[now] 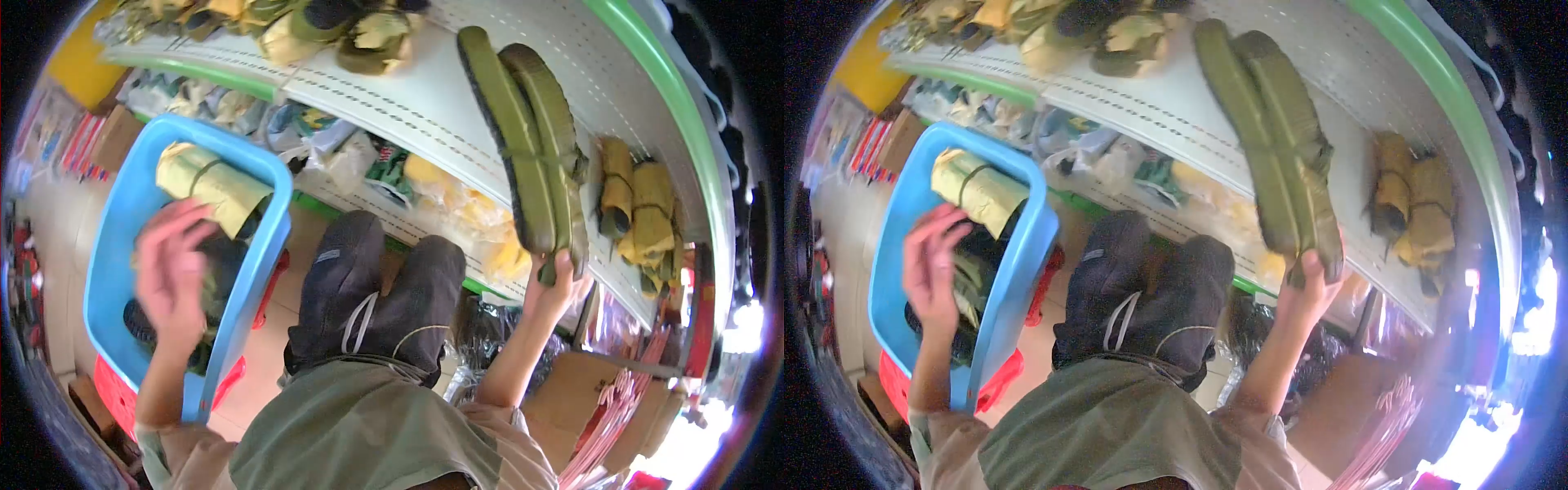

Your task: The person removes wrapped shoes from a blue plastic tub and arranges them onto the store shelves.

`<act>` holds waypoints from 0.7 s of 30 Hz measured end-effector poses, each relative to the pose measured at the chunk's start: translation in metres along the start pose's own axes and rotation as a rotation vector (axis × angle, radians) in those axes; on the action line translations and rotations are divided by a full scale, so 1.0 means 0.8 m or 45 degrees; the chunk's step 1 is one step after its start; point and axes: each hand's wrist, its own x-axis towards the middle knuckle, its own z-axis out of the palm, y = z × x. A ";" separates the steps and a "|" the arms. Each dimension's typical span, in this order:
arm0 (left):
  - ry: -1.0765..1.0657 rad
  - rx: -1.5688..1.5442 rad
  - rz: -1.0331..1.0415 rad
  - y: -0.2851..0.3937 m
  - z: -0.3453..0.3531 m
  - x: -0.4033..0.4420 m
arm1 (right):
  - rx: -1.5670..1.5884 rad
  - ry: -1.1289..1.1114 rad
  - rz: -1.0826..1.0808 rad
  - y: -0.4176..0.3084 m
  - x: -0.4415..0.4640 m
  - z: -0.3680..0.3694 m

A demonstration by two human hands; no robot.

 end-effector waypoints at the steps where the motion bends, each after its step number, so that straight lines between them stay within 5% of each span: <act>1: -0.090 -0.146 -0.137 0.022 0.023 0.007 | 0.075 -0.107 0.061 -0.005 -0.015 0.020; 4: -0.248 -0.932 -0.506 0.035 0.062 0.021 | 0.020 -0.317 0.146 0.015 -0.053 0.054; 6: -0.235 -1.147 -0.514 0.030 0.076 0.019 | -0.004 -0.550 0.137 0.018 -0.088 0.105; 8: 0.048 -0.991 -0.317 0.039 0.081 0.023 | -0.067 -0.860 0.073 0.016 -0.128 0.157; 11: 0.526 -1.042 -0.677 0.027 0.027 0.013 | 0.103 -1.406 -0.094 0.026 -0.156 0.214; 12: 0.460 -1.029 -0.684 0.051 0.003 0.014 | 0.096 -1.646 -0.138 0.028 -0.155 0.227; 14: 0.754 -0.947 -0.766 0.050 -0.035 0.002 | 0.082 -1.697 -0.075 0.026 -0.157 0.229; 21: 0.983 -0.324 -1.187 0.004 -0.133 -0.084 | 0.068 -1.528 0.141 0.059 -0.125 0.198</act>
